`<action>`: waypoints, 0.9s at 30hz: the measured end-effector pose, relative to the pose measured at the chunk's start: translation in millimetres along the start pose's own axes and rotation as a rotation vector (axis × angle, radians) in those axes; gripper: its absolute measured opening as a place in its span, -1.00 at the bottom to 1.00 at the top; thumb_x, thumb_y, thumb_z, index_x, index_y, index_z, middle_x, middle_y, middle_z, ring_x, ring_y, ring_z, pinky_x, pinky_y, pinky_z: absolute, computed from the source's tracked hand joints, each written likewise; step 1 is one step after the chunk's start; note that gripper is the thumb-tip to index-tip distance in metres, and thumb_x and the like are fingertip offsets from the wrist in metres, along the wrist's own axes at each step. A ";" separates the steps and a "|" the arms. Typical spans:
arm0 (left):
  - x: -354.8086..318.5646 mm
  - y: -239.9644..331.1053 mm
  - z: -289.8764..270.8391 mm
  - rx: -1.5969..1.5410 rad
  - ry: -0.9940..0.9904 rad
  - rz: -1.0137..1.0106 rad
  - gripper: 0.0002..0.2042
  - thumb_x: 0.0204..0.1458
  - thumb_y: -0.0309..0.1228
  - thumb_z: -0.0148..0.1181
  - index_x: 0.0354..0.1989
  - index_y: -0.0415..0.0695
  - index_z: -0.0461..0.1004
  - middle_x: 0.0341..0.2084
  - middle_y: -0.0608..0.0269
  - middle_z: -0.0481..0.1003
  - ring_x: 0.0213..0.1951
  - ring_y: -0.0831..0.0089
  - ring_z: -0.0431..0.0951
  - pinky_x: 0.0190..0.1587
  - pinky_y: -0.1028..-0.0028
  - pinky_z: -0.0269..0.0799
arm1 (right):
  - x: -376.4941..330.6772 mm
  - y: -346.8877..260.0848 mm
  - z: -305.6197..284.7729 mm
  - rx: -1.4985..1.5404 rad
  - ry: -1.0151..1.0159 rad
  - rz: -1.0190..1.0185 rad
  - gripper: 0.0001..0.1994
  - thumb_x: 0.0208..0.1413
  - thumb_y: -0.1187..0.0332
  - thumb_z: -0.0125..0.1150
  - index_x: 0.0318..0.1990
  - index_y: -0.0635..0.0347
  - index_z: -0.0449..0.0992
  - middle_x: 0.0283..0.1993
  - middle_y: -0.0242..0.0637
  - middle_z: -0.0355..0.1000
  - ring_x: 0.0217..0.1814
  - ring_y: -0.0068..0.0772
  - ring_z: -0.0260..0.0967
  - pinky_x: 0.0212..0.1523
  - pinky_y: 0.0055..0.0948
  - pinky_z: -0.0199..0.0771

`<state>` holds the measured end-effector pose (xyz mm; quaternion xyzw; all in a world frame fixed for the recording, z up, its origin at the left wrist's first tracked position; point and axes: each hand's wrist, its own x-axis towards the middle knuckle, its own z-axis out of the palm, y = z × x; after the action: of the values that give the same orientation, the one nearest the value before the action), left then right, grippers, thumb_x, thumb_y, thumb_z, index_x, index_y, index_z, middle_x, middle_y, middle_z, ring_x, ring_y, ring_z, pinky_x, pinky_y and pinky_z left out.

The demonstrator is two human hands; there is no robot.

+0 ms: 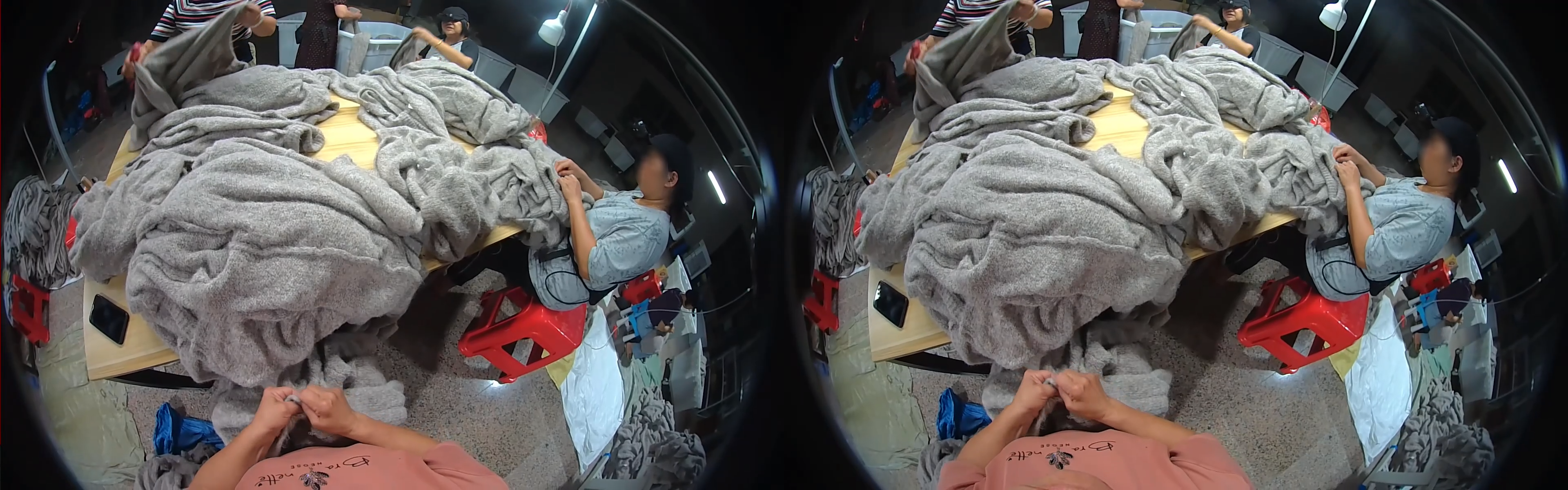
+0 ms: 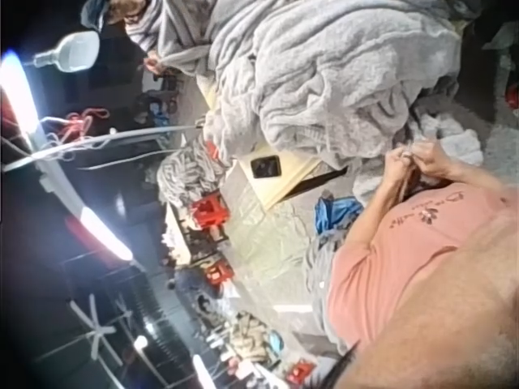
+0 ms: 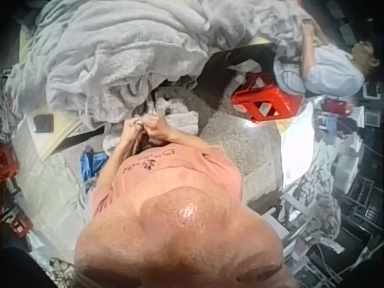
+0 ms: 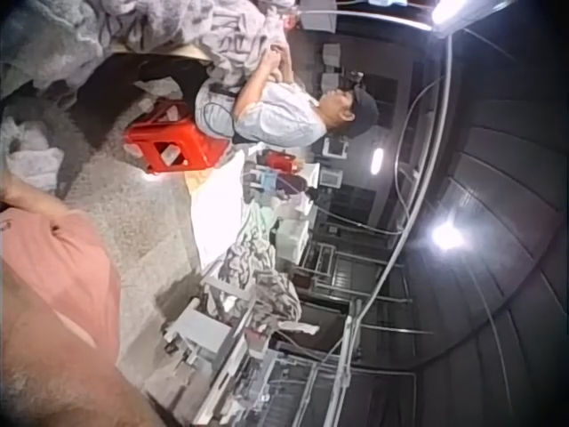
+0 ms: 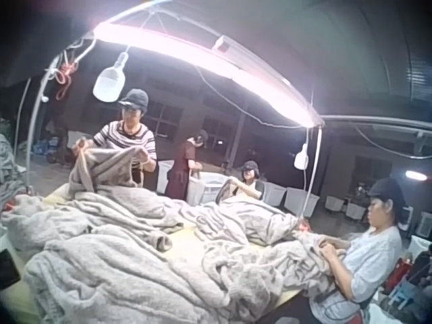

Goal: Inspecting large pieces of grey fluffy fabric on a work table.

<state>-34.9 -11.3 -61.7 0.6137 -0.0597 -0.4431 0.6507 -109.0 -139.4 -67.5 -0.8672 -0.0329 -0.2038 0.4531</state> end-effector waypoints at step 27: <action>-13.4 14.1 3.5 0.003 0.030 0.144 -0.94 -0.16 -0.64 0.09 -0.50 -0.27 0.48 -0.58 0.39 0.46 -0.53 0.71 0.37 -0.47 0.69 0.26 | 13.2 9.9 -9.4 0.317 -0.109 0.184 -0.93 -0.05 0.45 0.03 -0.45 0.27 0.36 -0.61 -0.15 0.33 -0.58 -0.16 0.32 -0.54 -0.36 0.27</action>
<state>-38.0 -7.3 -42.6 0.6155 -0.0948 -0.3858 0.6807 -97.6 -154.4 -65.4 -0.7941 -0.0096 -0.1064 0.5983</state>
